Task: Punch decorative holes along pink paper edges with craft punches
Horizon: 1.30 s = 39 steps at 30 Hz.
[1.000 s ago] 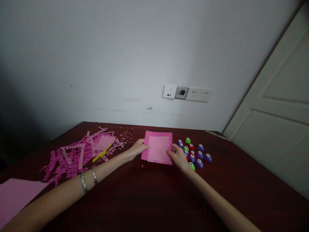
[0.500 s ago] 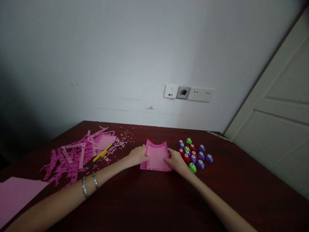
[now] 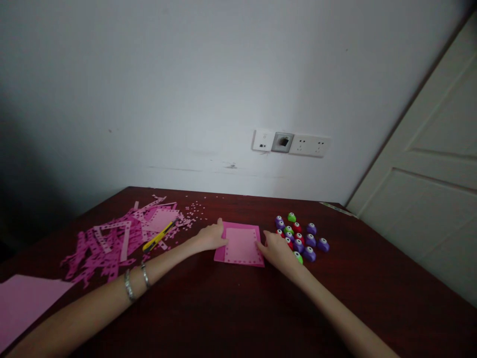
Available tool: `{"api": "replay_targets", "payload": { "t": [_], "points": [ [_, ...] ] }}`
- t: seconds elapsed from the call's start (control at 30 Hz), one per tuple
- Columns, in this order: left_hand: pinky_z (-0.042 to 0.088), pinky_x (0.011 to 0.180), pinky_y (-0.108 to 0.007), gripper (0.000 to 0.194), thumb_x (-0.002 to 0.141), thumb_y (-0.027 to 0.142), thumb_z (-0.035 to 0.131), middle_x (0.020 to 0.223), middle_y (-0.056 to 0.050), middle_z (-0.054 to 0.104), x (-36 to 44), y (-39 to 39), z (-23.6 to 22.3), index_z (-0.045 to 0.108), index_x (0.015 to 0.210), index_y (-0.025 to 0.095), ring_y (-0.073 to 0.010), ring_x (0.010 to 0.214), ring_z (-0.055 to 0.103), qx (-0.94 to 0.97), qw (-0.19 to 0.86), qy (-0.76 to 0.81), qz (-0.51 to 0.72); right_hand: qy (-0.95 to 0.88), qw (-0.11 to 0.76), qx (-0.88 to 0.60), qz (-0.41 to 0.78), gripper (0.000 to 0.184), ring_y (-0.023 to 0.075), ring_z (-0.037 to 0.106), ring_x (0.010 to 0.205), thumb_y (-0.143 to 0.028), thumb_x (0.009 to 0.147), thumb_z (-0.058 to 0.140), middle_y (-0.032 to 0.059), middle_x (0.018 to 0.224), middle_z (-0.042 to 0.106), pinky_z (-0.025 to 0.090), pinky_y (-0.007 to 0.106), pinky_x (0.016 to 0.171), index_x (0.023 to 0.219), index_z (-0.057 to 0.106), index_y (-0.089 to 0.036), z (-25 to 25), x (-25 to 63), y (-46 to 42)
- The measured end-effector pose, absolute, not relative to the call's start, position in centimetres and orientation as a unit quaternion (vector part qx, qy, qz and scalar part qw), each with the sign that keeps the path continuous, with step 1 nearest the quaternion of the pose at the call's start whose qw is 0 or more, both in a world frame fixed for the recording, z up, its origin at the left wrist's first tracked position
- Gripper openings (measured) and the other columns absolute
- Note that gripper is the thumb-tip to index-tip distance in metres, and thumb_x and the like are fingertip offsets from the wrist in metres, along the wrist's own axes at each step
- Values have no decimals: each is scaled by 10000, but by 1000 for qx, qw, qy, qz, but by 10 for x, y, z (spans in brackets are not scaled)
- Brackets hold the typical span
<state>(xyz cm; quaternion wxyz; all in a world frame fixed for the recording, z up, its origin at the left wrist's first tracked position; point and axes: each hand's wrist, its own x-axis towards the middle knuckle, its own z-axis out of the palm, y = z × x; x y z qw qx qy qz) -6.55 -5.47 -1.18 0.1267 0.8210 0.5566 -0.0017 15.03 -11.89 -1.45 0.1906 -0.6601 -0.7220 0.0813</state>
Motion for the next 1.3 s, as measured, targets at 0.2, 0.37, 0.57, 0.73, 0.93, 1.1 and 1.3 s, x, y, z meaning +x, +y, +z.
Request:
{"api": "replay_targets", "payload": {
  "t": [0.2, 0.37, 0.57, 0.73, 0.93, 1.1, 1.3],
  "points": [
    [356, 950, -380, 747, 771, 381, 427, 1374, -237, 315, -51, -55, 4, 140, 1363, 27, -312, 1239, 358, 862, 103, 488, 92, -749, 243, -613, -75, 568, 294, 494, 1095, -402, 815, 491, 155, 1186, 525, 416, 411, 900, 1302, 385, -128, -2, 193, -154],
    [223, 1041, -451, 938, 710, 614, 486, 1451, -174, 164, -7, -59, 3, 94, 1396, 109, -333, 1319, 159, 936, 100, 316, 116, -714, 268, -627, -159, 1061, 369, 217, 1293, -647, 631, 597, 193, 1428, 213, 278, 503, 1018, 1412, 118, -112, -32, 260, -179],
    [85, 1065, -509, 1144, 631, 702, 512, 1466, -169, -101, 69, -61, -23, -75, 1398, 88, -363, 1326, -80, 971, 89, 202, 94, -664, 239, -697, -128, 1238, 408, 135, 1312, -706, 554, 600, 238, 1443, 142, 249, 553, 1007, 1417, -30, -80, -83, 291, -176],
    [101, 1014, -598, 1227, 556, 752, 528, 1461, -176, -122, 104, -41, -38, -131, 1388, 137, -388, 1319, -80, 959, 113, 248, 73, -650, 262, -710, -77, 1299, 394, 94, 1324, -659, 503, 664, 273, 1433, 134, 212, 524, 1035, 1409, -40, -50, -92, 306, -140],
    [141, 1003, -599, 1192, 519, 760, 551, 1472, -162, -74, 116, -16, -45, -21, 1402, 200, -410, 1318, 8, 950, 137, 274, 60, -690, 266, -673, 17, 1280, 314, 52, 1349, -595, 501, 693, 219, 1462, 64, 177, 445, 1072, 1415, -47, -89, -85, 334, -102],
    [166, 1030, -534, 1125, 553, 744, 542, 1475, -164, -26, 117, 3, -45, 52, 1398, 184, -372, 1329, 48, 955, 130, 256, 75, -720, 288, -627, 67, 1275, 289, 59, 1353, -584, 511, 702, 203, 1466, 50, 147, 416, 1088, 1416, -51, -94, -83, 343, -69],
    [183, 1030, -514, 1079, 601, 695, 548, 1475, -166, 2, 109, 29, -40, 45, 1400, 172, -344, 1334, 71, 958, 133, 243, 75, -738, 291, -596, 124, 1269, 285, 100, 1348, -590, 517, 704, 217, 1461, 67, 152, 415, 1083, 1418, -41, -97, -79, 338, -25]
  ]
}}
